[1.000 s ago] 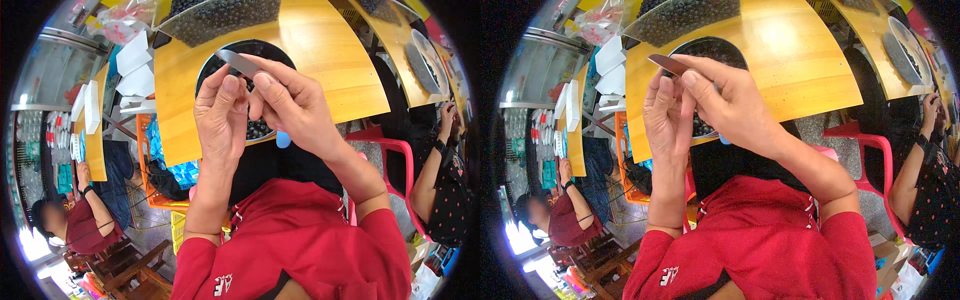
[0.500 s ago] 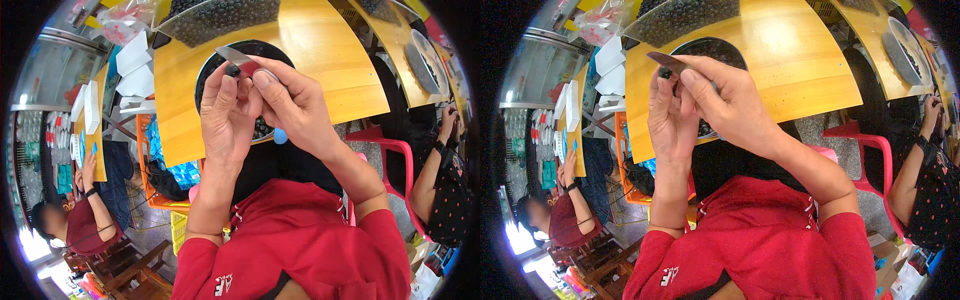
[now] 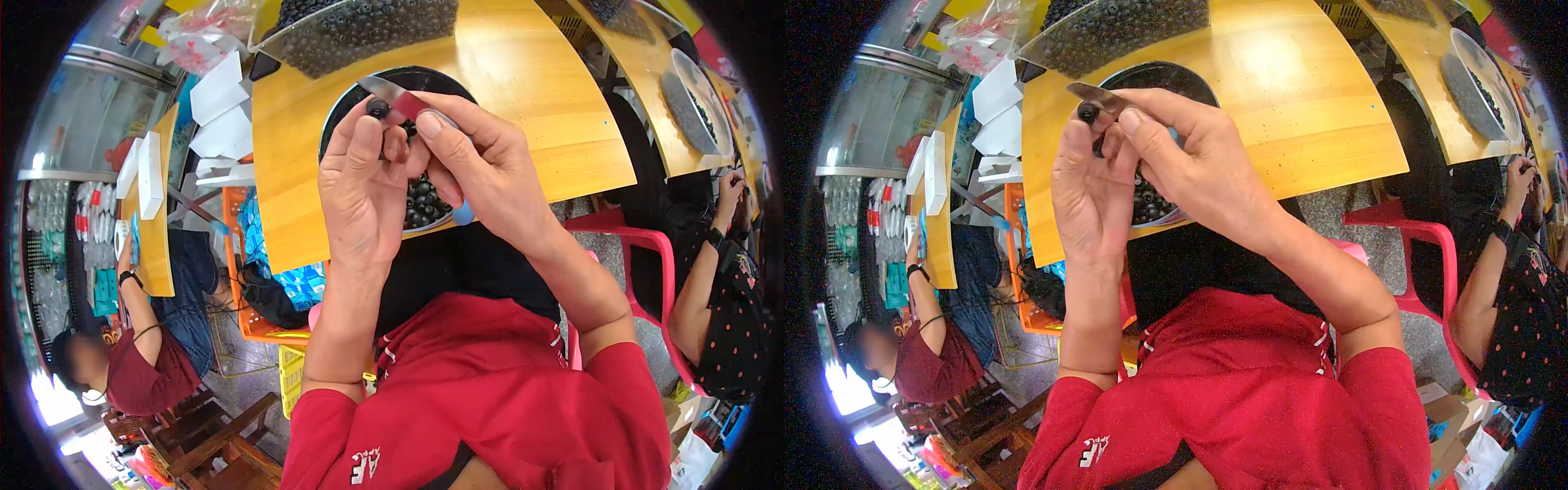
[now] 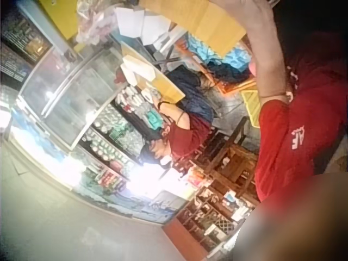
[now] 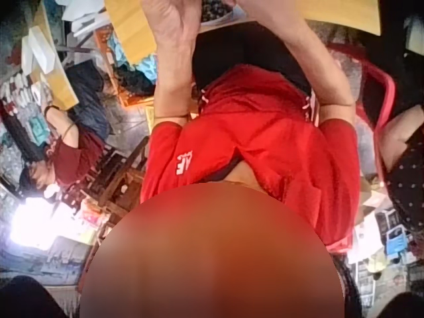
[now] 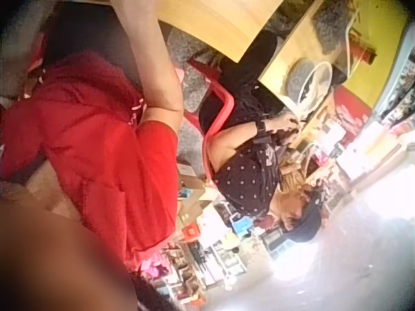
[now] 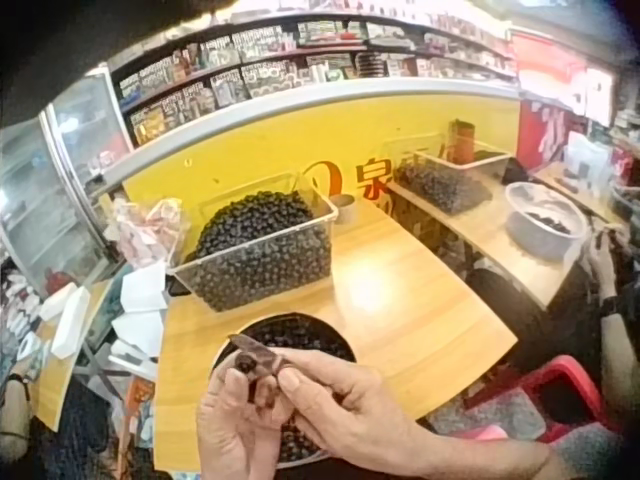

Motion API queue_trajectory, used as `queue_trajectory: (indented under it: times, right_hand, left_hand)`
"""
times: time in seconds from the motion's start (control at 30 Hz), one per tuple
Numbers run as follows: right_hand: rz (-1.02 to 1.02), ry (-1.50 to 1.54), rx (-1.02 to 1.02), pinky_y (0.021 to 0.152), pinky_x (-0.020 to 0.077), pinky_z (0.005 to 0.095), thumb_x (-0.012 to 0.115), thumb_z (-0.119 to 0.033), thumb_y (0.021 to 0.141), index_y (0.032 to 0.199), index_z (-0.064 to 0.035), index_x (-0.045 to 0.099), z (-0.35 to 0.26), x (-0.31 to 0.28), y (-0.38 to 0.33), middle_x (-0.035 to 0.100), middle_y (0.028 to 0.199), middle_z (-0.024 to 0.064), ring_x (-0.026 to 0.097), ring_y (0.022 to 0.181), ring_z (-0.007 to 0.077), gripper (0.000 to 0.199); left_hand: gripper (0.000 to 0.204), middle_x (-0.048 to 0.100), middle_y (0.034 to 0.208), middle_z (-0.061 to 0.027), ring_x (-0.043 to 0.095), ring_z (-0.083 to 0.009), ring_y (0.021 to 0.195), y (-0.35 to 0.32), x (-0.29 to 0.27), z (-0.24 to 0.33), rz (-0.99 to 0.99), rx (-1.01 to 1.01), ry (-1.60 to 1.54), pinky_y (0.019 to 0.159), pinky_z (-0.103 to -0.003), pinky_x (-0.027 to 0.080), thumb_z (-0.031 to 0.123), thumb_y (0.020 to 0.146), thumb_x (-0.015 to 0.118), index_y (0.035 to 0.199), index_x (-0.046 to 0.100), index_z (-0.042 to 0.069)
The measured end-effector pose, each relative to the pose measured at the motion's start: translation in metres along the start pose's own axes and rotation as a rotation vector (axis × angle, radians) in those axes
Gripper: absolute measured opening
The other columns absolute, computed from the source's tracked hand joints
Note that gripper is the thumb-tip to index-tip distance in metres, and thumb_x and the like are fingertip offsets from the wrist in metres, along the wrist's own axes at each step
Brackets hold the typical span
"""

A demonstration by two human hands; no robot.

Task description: Scrape small dark objects or seeds with a knife over a container at a workstation.

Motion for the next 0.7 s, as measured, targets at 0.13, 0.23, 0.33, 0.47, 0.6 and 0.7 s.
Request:
queue_trajectory:
  times: [0.13,0.23,0.33,0.47,0.6,0.7]
  right_hand:
    - [0.035,-0.18,-0.007,0.043,0.0346,0.0168,0.049,-0.015,0.095,0.121,-0.0004,0.055,-0.002,0.0,0.0,0.058,0.075,0.0014,0.044,0.051,0.0026,0.03]
    - [0.043,-0.167,0.058,0.043,0.0337,0.0167,0.05,-0.014,0.095,0.121,-0.0008,0.056,-0.005,-0.003,0.0,0.059,0.076,0.0011,0.044,0.051,0.002,0.03]
    - [0.045,-0.15,0.074,0.043,0.0323,0.0162,0.05,-0.014,0.095,0.119,-0.0006,0.056,-0.004,-0.004,0.001,0.059,0.077,0.0008,0.042,0.051,0.0011,0.029]
    - [0.081,-0.176,0.061,0.043,0.0304,0.0151,0.051,-0.015,0.094,0.117,-0.0008,0.057,-0.005,-0.006,0.003,0.058,0.076,-0.0002,0.039,0.051,0.0001,0.028]
    - [0.137,-0.185,0.008,0.044,0.0297,0.0147,0.05,-0.016,0.095,0.117,-0.0016,0.057,-0.006,-0.008,0.004,0.056,0.074,-0.0011,0.039,0.051,-0.0003,0.028]
    - [0.011,-0.248,-0.04,0.045,0.0309,0.0147,0.049,-0.017,0.095,0.124,-0.0041,0.054,-0.007,-0.004,0.005,0.052,0.07,-0.0029,0.04,0.052,-0.0005,0.032]
  left_hand:
    - [0.024,0.064,0.094,-0.0062,0.059,-0.0109,0.079,0.0,0.0,0.002,0.03,0.039,0.08,0.072,-0.024,0.05,0.007,0.088,0.06,0.112,0.059,0.004]
    - [0.024,0.064,0.092,-0.005,0.058,-0.009,0.077,0.001,0.001,0.003,0.083,0.075,0.197,0.07,-0.021,0.048,0.006,0.087,0.061,0.11,0.06,0.003]
    - [0.024,0.064,0.091,-0.0035,0.055,-0.0062,0.075,0.003,-0.004,0.01,0.063,0.12,0.393,0.064,-0.018,0.044,0.006,0.085,0.064,0.108,0.061,0.001]
    - [0.026,0.063,0.09,-0.0027,0.052,-0.0037,0.071,0.005,-0.005,0.011,0.025,0.089,0.492,0.057,-0.016,0.037,0.008,0.083,0.067,0.107,0.061,-0.001]
    - [0.023,0.065,0.094,-0.009,0.061,-0.0116,0.08,0.004,-0.004,0.011,0.054,-0.023,0.348,0.069,-0.021,0.048,0.004,0.086,0.061,0.108,0.059,-0.002]
    - [0.023,0.065,0.089,-0.0061,0.056,-0.0066,0.072,0.004,-0.009,0.008,0.076,-0.043,0.295,0.057,-0.018,0.04,0.008,0.084,0.066,0.105,0.061,-0.001]
Point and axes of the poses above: each hand's wrist, its own y-axis towards the middle knuckle, its own x-axis out of the palm, z = x × y, the point moved 1 cm from there along y, towards the middle knuckle
